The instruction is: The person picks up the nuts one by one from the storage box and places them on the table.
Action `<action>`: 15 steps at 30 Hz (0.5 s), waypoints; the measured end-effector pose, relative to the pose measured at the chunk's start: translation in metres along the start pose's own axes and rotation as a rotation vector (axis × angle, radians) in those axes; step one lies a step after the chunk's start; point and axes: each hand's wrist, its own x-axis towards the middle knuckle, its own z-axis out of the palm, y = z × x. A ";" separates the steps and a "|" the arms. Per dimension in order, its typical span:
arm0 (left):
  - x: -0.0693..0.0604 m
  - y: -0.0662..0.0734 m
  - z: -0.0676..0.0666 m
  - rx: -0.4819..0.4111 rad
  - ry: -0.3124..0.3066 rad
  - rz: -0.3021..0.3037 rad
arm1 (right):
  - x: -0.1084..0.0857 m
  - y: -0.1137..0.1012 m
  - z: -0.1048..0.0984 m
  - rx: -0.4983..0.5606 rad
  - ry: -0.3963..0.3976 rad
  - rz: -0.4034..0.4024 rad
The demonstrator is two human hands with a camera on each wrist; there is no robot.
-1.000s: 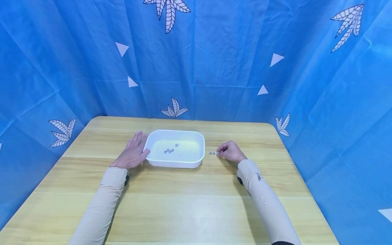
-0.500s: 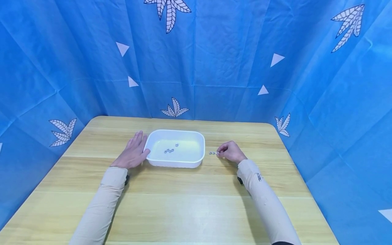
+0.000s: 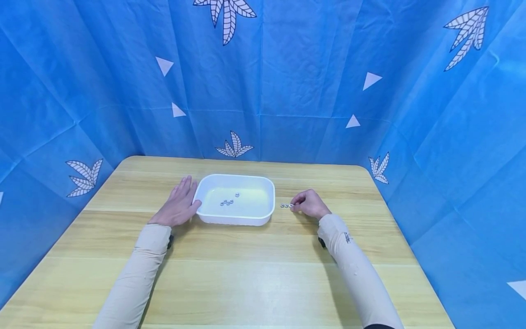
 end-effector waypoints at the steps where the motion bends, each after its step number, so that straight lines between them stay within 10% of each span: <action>1: 0.000 0.000 0.000 -0.003 0.000 -0.001 | 0.000 0.000 0.000 -0.003 0.001 -0.002; 15: 0.001 0.000 0.000 0.007 0.007 -0.001 | -0.002 -0.003 -0.004 0.026 0.003 0.003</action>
